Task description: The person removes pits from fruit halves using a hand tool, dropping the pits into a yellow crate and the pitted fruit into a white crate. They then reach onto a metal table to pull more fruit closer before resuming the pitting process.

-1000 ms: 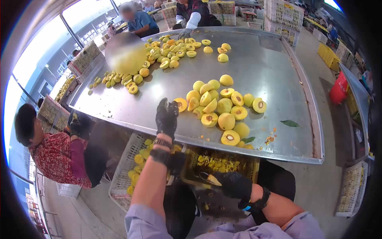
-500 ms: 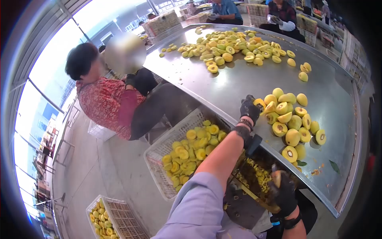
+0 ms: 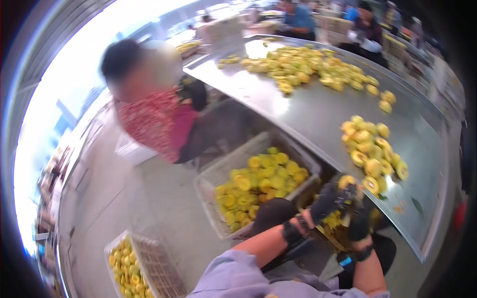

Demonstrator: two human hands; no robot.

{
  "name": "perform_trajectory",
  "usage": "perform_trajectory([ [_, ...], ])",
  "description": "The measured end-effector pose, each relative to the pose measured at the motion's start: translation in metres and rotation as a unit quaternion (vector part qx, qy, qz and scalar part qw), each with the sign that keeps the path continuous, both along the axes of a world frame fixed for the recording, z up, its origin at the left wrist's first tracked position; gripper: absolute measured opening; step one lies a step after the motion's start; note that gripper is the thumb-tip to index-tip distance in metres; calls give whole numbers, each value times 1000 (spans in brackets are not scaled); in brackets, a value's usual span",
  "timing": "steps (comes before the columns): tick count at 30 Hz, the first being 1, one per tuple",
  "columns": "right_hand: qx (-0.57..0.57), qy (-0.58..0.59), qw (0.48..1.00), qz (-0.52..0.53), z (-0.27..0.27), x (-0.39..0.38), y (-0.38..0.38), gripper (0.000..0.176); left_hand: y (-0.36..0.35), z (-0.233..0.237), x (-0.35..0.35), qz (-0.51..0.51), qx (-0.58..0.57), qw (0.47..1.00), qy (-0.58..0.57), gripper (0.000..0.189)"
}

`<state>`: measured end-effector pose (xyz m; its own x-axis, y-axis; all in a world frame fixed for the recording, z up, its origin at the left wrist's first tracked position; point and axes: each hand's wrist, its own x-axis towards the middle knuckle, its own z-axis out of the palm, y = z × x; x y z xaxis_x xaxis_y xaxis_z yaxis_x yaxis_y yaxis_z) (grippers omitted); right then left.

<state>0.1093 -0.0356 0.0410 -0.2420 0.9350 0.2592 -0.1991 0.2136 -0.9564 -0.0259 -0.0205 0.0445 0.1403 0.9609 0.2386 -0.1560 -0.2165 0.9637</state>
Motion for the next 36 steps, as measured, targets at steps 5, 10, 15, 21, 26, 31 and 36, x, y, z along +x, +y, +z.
perform_trajectory([
  [5,124,-185,967,-123,-25,-5,2,27,1,-43,-12,80,23,996,-17,42],
  [10,159,-350,919,-89,-14,17,0,36,-9,-14,-5,-15,-75,961,-266,50],
  [15,122,-416,897,-82,-17,25,2,38,-9,-15,15,69,-54,994,-66,49],
  [21,123,-444,886,-46,-17,34,7,35,-3,-28,18,117,46,986,106,49],
  [26,109,-443,890,-28,-25,36,8,34,2,-43,18,133,85,972,175,41],
  [31,78,-425,902,10,-15,38,3,32,2,-55,16,168,105,948,249,42],
  [36,62,-261,961,63,-29,45,4,30,-7,-37,17,68,-86,994,10,40],
])
